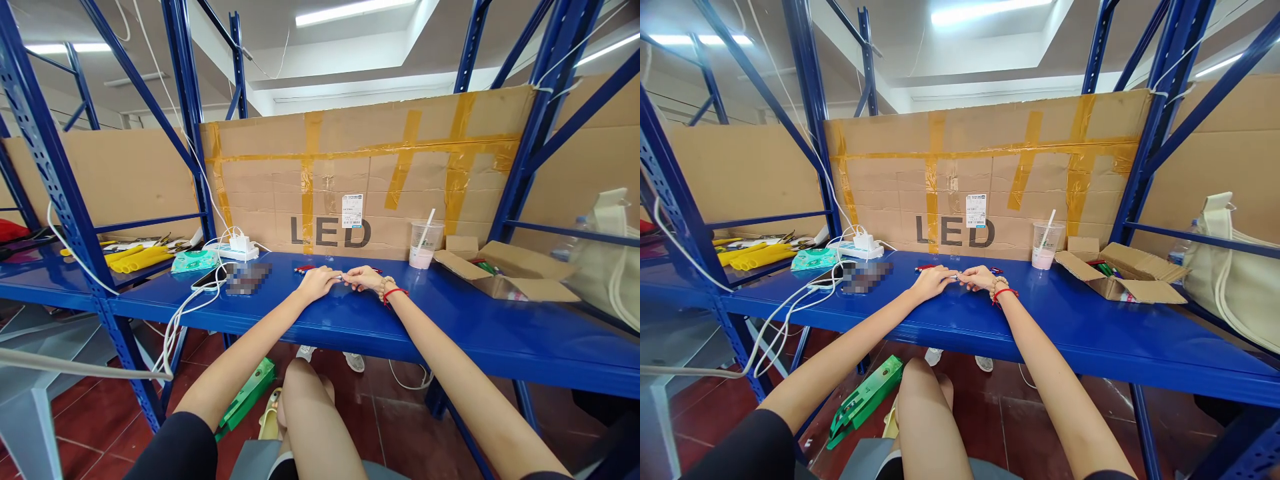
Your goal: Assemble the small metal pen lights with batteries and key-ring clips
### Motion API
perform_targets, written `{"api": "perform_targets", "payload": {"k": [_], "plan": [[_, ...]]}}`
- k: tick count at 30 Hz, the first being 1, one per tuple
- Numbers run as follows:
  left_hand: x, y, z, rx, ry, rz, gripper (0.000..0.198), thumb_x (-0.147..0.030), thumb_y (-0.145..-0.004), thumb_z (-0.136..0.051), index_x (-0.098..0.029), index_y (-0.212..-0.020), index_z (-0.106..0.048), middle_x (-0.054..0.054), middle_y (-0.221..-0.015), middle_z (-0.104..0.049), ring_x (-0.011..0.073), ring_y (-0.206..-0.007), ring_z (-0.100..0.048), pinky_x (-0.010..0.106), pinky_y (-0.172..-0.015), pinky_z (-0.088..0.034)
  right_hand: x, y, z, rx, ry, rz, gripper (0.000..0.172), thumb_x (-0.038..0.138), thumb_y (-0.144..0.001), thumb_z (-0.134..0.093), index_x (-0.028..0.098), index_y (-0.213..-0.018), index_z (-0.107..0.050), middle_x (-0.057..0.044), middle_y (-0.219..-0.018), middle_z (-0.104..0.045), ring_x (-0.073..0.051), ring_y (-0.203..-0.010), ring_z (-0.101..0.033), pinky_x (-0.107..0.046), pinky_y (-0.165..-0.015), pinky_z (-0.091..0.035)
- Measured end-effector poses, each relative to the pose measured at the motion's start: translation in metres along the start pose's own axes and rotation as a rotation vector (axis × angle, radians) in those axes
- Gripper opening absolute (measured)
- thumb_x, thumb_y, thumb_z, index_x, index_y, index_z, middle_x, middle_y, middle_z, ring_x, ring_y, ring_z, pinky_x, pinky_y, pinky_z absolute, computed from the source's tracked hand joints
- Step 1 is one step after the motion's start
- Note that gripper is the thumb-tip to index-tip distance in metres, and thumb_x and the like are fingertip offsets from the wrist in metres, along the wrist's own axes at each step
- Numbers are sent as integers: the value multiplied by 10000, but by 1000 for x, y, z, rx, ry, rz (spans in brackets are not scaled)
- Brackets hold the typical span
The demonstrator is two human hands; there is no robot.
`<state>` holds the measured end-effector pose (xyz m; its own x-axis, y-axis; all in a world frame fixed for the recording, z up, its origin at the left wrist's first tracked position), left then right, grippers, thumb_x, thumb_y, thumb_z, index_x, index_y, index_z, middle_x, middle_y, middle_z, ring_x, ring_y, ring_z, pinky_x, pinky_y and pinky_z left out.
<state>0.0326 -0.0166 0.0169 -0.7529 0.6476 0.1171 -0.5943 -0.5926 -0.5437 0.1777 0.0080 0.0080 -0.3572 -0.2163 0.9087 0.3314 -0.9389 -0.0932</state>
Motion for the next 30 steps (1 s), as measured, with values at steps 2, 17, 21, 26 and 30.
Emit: {"api": "perform_targets", "payload": {"k": [2,17,21,26,30], "plan": [[0,0,0,4,11,17,284,-299,-903,-362,-251,-1088,-571,6,-956,-655,169,-917,-570,237,-723,-440,0,0,0,-3,-19,-13,332,447,-581,-723,135,-638,-626,-18,-691,-615,-29,-470,-467,-126,-379,-348],[3,-2,-3,151,34,198,300,-372,-921,-258,-257,-1115,-455,35,-1001,-640,197,-934,-601,258,-686,-467,-3,-10,3,-101,27,36,383,492,-623,-689,141,-769,-645,-37,-750,-633,-30,-465,-489,-108,-338,-346],[3,-3,-2,141,41,213,307,-384,-924,-246,-264,-1109,-460,34,-1000,-644,201,-930,-607,260,-680,-460,3,-9,6,-163,-10,82,317,426,-676,-671,135,-800,-647,-46,-763,-646,-31,-464,-489,-110,-346,-366],[4,-3,2,107,47,267,311,-379,-931,-219,-255,-1085,-458,31,-977,-656,200,-922,-612,261,-680,-448,5,-5,19,-375,-32,129,290,396,-730,-622,133,-849,-649,-84,-868,-667,-45,-462,-518,-137,-361,-411],[4,-3,3,100,46,287,311,-387,-930,-220,-248,-1074,-459,32,-963,-661,201,-909,-618,256,-669,-445,4,-2,23,-412,185,147,216,323,-667,-681,124,-749,-669,-59,-695,-666,-77,-457,-541,-159,-377,-427]]}}
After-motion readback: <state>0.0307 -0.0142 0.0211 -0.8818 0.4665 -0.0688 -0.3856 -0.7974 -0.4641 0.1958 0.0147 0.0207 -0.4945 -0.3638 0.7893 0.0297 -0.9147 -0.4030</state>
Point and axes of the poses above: each hand's wrist, its own y-axis away from the middle knuckle, its own z-axis out of the back of the hand, x = y × z, the point moved 4 cm from there along -y, towards the middle knuckle
